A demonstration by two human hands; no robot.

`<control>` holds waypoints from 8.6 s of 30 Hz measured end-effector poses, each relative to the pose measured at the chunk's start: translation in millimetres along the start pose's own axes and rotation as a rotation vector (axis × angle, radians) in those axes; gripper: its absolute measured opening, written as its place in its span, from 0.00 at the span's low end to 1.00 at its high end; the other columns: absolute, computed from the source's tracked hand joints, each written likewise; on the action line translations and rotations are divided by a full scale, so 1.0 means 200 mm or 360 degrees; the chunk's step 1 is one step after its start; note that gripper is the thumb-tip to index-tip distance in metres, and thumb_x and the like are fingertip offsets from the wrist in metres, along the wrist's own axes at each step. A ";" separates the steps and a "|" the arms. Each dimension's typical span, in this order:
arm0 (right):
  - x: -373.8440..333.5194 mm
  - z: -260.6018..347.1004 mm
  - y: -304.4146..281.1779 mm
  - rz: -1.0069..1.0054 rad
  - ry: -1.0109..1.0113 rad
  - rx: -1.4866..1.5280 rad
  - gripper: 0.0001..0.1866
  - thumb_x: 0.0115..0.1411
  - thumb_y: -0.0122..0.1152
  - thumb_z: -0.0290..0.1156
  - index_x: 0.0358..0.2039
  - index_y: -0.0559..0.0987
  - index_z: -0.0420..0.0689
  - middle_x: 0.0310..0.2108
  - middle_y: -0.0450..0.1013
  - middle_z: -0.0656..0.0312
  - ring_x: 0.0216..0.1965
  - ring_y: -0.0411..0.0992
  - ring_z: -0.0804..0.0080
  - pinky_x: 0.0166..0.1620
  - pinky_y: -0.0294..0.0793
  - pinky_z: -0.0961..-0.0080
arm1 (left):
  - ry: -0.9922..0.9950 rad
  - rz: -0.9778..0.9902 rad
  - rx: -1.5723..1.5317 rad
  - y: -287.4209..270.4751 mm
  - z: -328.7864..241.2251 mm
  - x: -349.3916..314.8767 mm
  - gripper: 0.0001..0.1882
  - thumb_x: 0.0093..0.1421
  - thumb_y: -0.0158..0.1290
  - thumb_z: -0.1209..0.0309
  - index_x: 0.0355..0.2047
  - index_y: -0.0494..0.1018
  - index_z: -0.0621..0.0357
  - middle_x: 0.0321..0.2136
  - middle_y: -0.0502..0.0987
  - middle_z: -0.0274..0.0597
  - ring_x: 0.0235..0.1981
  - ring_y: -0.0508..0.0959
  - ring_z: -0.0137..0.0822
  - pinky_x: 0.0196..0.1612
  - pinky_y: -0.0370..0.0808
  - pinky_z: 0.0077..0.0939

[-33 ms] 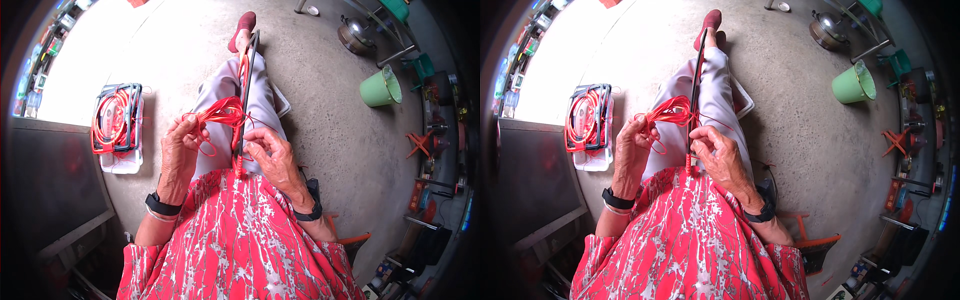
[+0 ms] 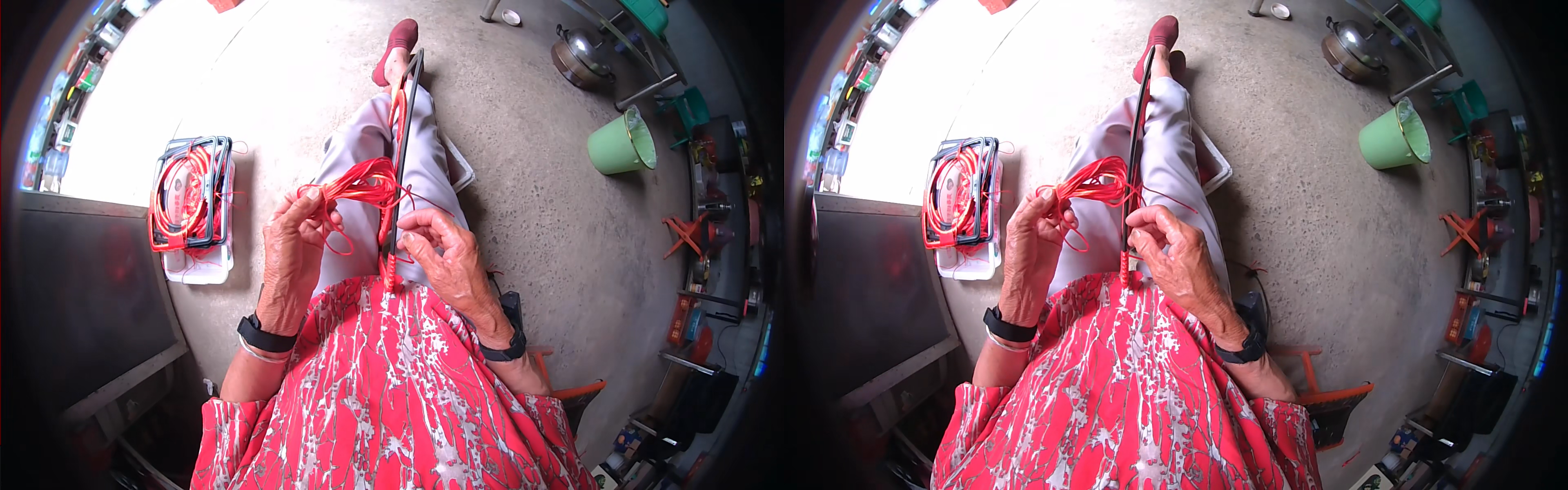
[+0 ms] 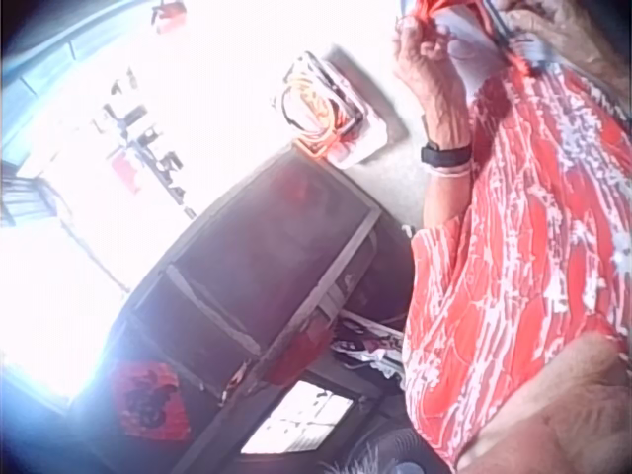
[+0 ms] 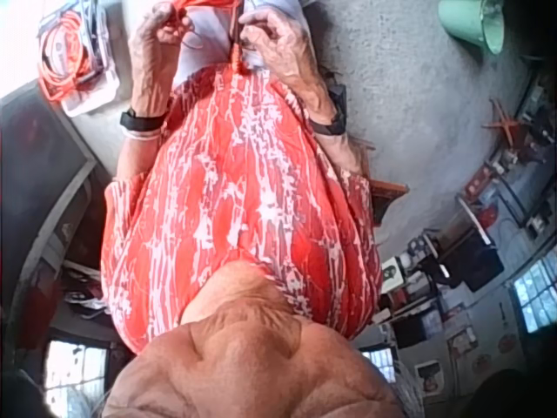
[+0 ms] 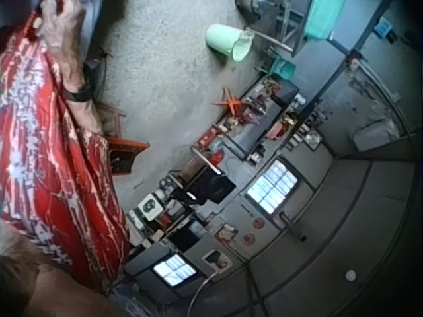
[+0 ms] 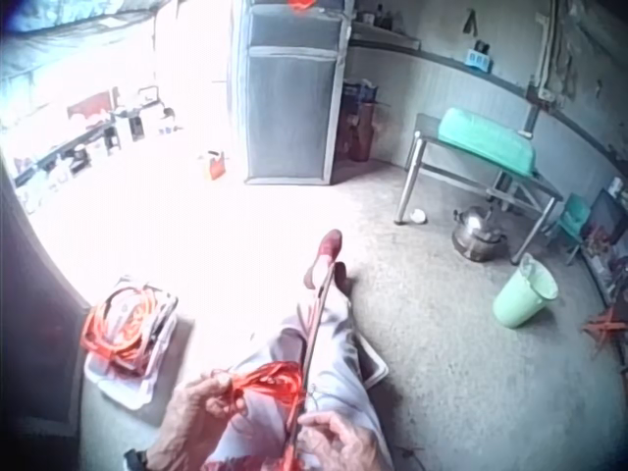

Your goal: The recorder wraps a metal chair frame with red plastic twine using their hands.

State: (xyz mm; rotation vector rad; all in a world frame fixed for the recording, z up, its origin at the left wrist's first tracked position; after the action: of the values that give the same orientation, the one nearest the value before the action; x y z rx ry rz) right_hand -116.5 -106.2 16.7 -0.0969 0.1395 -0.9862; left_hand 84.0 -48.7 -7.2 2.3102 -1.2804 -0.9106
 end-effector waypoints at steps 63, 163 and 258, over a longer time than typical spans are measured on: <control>-0.02 -0.20 -0.01 0.0047 -0.0064 -0.0359 0.08 0.51 0.63 0.22 0.32 0.74 0.39 0.26 0.75 0.55 0.30 0.77 0.60 0.33 0.74 0.69 | 0.0354 0.0027 0.1078 0.09 0.23 -0.16 0.04 0.57 0.54 0.80 0.29 0.69 0.64 0.22 0.74 0.35 0.25 0.73 0.20 0.27 0.71 0.16; -0.02 -0.21 -0.01 -0.0062 -0.0463 -0.0295 0.20 0.51 0.56 0.15 0.47 0.76 0.41 0.38 0.75 0.54 0.41 0.75 0.58 0.44 0.74 0.70 | -0.0132 0.0446 0.0739 0.14 0.36 -0.10 0.10 0.60 0.55 0.78 0.42 0.76 0.62 0.34 0.80 0.35 0.34 0.77 0.22 0.39 0.75 0.16; -0.20 0.34 0.01 0.0394 -0.0261 -0.0137 0.11 0.53 0.69 0.30 0.27 0.75 0.39 0.15 0.67 0.61 0.15 0.66 0.73 0.22 0.65 0.75 | 0.0085 0.0181 0.0806 0.25 0.28 -0.22 0.17 0.59 0.60 0.69 0.45 0.70 0.64 0.25 0.76 0.34 0.24 0.71 0.20 0.24 0.70 0.17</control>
State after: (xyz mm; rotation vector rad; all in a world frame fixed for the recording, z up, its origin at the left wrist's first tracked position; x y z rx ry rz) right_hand -124.8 -70.7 87.0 -0.2333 0.0418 -0.7220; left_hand -3.5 -37.8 -3.7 2.5663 -1.7597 -0.5233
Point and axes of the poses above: each hand's wrist, its own x-axis towards the middle knuckle, its own y-axis out of the palm, z = x × y, the point moved 5 cm from there along x, towards the middle knuckle
